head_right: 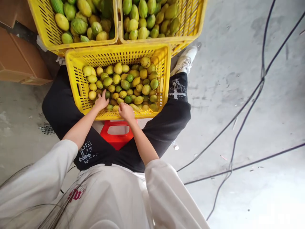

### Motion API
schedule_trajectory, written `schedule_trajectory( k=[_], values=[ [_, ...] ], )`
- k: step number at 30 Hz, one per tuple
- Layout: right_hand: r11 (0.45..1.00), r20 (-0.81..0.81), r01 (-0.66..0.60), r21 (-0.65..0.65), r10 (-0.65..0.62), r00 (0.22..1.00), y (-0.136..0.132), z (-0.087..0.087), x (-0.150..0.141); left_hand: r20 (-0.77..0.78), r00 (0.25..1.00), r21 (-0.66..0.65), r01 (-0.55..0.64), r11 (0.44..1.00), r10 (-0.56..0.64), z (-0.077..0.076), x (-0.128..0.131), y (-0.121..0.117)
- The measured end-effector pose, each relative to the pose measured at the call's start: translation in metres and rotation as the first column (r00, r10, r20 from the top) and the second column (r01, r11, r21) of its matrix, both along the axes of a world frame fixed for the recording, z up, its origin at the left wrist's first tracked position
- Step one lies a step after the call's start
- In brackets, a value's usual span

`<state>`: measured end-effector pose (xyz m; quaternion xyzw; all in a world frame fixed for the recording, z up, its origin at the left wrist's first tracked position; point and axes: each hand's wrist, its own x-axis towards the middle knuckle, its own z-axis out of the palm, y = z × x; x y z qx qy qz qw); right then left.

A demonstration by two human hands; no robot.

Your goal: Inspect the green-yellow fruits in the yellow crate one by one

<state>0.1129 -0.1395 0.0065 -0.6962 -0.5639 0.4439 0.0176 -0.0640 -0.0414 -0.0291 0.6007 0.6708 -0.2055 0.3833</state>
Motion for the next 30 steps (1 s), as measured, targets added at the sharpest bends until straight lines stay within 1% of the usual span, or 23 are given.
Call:
schedule_trajectory(
  k=[2, 4, 5, 7, 9, 12, 16, 17, 19, 20, 21, 22, 23, 25, 26, 27, 28, 29, 30],
  values=[
    [0.999, -0.019, 0.029, -0.014, -0.030, 0.999, 0.000, -0.006, 0.000, 0.070, 0.990, 0.053, -0.128, 0.990, 0.124, -0.014, 0.001, 0.005],
    [0.998, -0.042, 0.061, -0.024, -0.062, 0.997, 0.000, -0.012, -0.001, 0.134, 0.960, 0.105, -0.261, 0.960, 0.246, -0.025, 0.004, 0.008],
    [0.997, -0.054, 0.076, -0.027, -0.078, 0.995, 0.000, -0.015, -0.001, 0.150, 0.945, 0.121, -0.309, 0.943, 0.290, -0.029, 0.007, 0.009],
    [0.994, -0.085, 0.105, -0.024, -0.107, 0.991, -0.001, -0.021, -0.002, 0.182, 0.912, 0.131, -0.393, 0.910, 0.368, -0.034, 0.013, 0.010],
    [0.991, -0.121, 0.133, -0.007, -0.133, 0.984, -0.001, -0.025, -0.003, 0.249, 0.852, 0.126, -0.500, 0.857, 0.460, -0.033, 0.018, 0.010],
    [0.982, -0.168, 0.183, 0.039, -0.174, 0.970, -0.001, -0.029, -0.003, 0.341, 0.783, 0.128, -0.587, 0.799, 0.521, -0.023, 0.022, 0.007],
    [0.962, -0.225, 0.251, 0.109, -0.222, 0.949, 0.001, -0.027, 0.001, 0.345, 0.757, 0.151, -0.629, 0.763, 0.555, 0.001, 0.022, -0.007],
    [0.957, -0.240, 0.262, 0.122, -0.228, 0.944, 0.000, -0.026, 0.002, 0.353, 0.734, 0.151, -0.657, 0.739, 0.581, 0.008, 0.022, -0.012],
    [0.951, -0.274, 0.273, 0.142, -0.228, 0.934, -0.004, -0.021, 0.004, 0.393, 0.668, 0.151, -0.725, 0.672, 0.632, 0.022, 0.025, -0.025],
    [0.950, -0.297, 0.272, 0.150, -0.219, 0.929, -0.008, -0.019, 0.005, 0.466, 0.568, 0.120, -0.800, 0.587, 0.678, 0.027, 0.028, -0.032],
    [0.951, -0.324, 0.266, 0.156, -0.205, 0.924, -0.012, -0.017, 0.005, 0.497, 0.524, 0.113, -0.830, 0.547, 0.692, 0.032, 0.030, -0.039],
    [0.952, -0.369, 0.256, 0.165, -0.181, 0.911, -0.017, -0.016, 0.005, 0.511, 0.495, 0.109, -0.848, 0.518, 0.703, 0.035, 0.032, -0.047],
    [0.954, -0.460, 0.235, 0.185, -0.127, 0.879, -0.023, -0.014, 0.005, 0.523, 0.464, 0.096, -0.865, 0.492, 0.715, 0.037, 0.034, -0.055],
    [0.957, -0.582, 0.187, 0.220, -0.025, 0.812, -0.034, -0.011, 0.004, 0.587, 0.383, 0.052, -0.897, 0.439, 0.713, 0.039, 0.036, -0.072],
    [0.956, -0.623, 0.185, 0.227, -0.004, 0.782, -0.038, -0.008, 0.003, 0.652, 0.320, 0.011, -0.910, 0.414, 0.687, 0.040, 0.035, -0.080],
    [0.955, -0.650, 0.200, 0.221, -0.009, 0.760, -0.043, -0.005, 0.002, 0.730, 0.230, -0.055, -0.919, 0.391, 0.644, 0.040, 0.034, -0.087],
    [0.952, -0.670, 0.233, 0.199, -0.042, 0.741, -0.046, -0.002, 0.000, 0.791, 0.137, -0.125, -0.918, 0.377, 0.596, 0.040, 0.032, -0.094],
    [0.946, -0.688, 0.279, 0.166, -0.092, 0.720, -0.049, 0.002, -0.003, 0.831, 0.047, -0.195, -0.909, 0.369, 0.554, 0.041, 0.030, -0.099],
    [0.937, -0.702, 0.327, 0.127, -0.148, 0.696, -0.051, 0.005, -0.006, 0.849, -0.026, -0.254, -0.896, 0.364, 0.528, 0.042, 0.028, -0.102]
  ],
)
